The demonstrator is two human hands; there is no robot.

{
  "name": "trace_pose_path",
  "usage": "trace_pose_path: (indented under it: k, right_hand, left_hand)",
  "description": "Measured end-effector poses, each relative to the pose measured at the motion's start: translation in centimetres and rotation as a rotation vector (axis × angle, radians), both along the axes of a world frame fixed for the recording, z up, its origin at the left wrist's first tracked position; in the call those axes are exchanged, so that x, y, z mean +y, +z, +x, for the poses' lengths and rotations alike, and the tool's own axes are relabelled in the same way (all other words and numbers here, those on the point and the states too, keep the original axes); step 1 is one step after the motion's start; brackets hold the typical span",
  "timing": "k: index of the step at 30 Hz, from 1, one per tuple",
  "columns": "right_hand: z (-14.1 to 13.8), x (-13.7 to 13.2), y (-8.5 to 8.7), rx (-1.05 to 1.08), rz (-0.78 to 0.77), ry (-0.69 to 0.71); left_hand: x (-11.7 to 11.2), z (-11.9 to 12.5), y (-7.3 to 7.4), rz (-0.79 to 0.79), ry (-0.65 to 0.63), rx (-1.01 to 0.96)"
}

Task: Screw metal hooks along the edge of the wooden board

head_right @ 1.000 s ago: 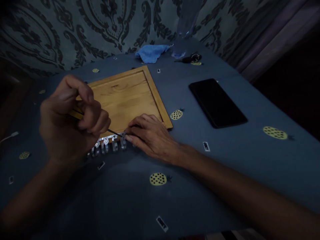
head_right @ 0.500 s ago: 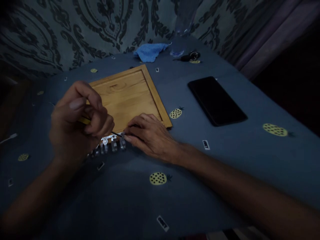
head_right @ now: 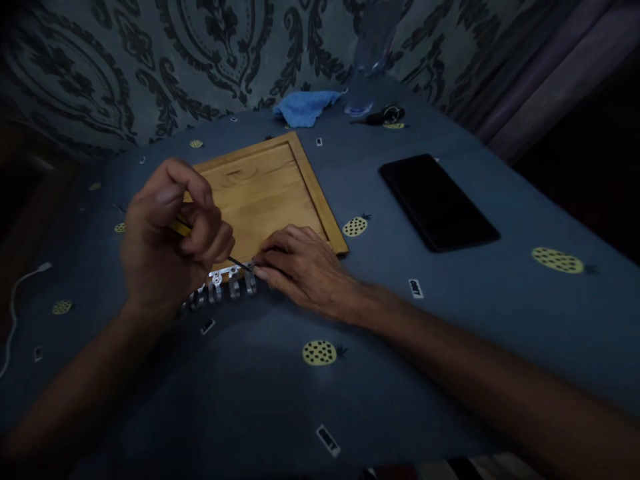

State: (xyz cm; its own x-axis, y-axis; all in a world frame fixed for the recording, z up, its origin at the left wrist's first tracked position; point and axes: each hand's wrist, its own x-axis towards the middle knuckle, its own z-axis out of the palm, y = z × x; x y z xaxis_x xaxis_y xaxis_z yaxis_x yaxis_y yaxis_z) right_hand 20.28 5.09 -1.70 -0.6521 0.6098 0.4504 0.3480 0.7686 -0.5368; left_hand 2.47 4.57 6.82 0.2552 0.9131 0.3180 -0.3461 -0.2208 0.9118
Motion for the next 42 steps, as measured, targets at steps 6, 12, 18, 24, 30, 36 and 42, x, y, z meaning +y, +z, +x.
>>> trace_pose_path:
  k: [6,12,18,24,30,36,42]
  right_hand:
    - [0.0,-0.1,0.2,-0.008,-0.008,-0.002]
    - [0.0,-0.1,0.3,-0.011,-0.018,-0.001]
    - [0.0,-0.1,0.2,-0.028,-0.004,-0.007]
    - [0.0,-0.1,0.1,-0.036,-0.008,-0.013]
    - [0.0,-0.1,0.1,-0.023,-0.008,-0.009]
    - [0.0,-0.1,0.3,-0.029,-0.012,0.001]
    - [-0.1,-0.1,0.2,-0.037,-0.007,-0.006]
  left_hand:
    - [-0.4,-0.7,2.0,-0.08,0.141,0.086]
    - [-0.1,-0.8,1.7,-0.042,0.096,0.067]
    - [0.2,-0.8,0.6,-0.046,0.091,0.07]
    - [0.2,-0.8,0.3,-0.042,0.07,0.081]
    - [0.3,-1.0,0.2,-0.037,0.012,0.114]
    - [-0.4,0.0,-0.4,0.032,0.236,0.088]
    - [-1.0,1.1,-1.1,0.096,0.396,0.037]
